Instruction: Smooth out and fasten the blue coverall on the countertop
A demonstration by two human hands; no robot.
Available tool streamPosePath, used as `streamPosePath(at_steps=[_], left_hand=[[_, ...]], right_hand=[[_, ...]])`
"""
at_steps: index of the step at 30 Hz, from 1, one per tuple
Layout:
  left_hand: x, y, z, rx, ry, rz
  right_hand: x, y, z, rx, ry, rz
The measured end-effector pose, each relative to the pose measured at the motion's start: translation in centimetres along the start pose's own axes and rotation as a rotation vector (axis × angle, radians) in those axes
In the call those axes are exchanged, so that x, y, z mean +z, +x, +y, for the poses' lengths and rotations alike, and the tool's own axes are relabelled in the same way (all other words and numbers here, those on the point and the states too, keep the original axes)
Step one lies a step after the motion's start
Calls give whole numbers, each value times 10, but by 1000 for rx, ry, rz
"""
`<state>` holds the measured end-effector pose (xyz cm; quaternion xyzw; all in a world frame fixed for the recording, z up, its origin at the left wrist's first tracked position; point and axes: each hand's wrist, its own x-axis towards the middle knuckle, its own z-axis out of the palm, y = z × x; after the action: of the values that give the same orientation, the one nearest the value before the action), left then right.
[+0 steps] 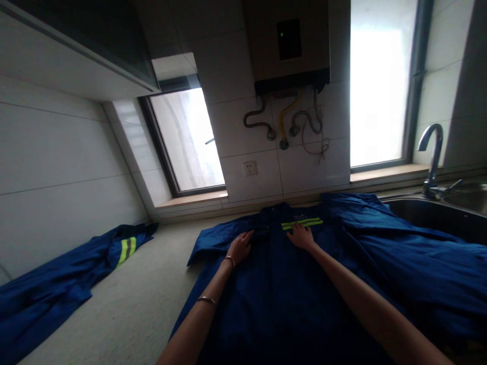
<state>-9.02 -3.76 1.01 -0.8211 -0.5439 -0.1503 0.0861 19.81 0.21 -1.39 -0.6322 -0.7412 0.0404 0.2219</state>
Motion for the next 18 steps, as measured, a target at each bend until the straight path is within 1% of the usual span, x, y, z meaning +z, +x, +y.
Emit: streamPosePath(at_steps=[1,3,5,6,8,10,14,18], left_hand=[[-1,-1,2,-2,-3,-20],[-4,-3,5,-24,-2,-36],[-8,-4,8,-64,-3,12],[-10,-4,10,-90,-7,51],[-14,-4,16,-116,-13,112],[-15,-3,25,-100,-7,140],[-7,1,42,-1,30,110],[5,5,39,102,32,61]], right_hand=[[-2,0,0,7,91,7],[-7,2,-3,26,357,29],[-12,5,-9,48,605,38],[-15,7,-13,59,690,29],[-17,10,-23,90,789,-24],[-15,12,-34,129,905,-99],[-8,9,-47,217,1099,-204],[-3,5,-48,283,1253,-252]])
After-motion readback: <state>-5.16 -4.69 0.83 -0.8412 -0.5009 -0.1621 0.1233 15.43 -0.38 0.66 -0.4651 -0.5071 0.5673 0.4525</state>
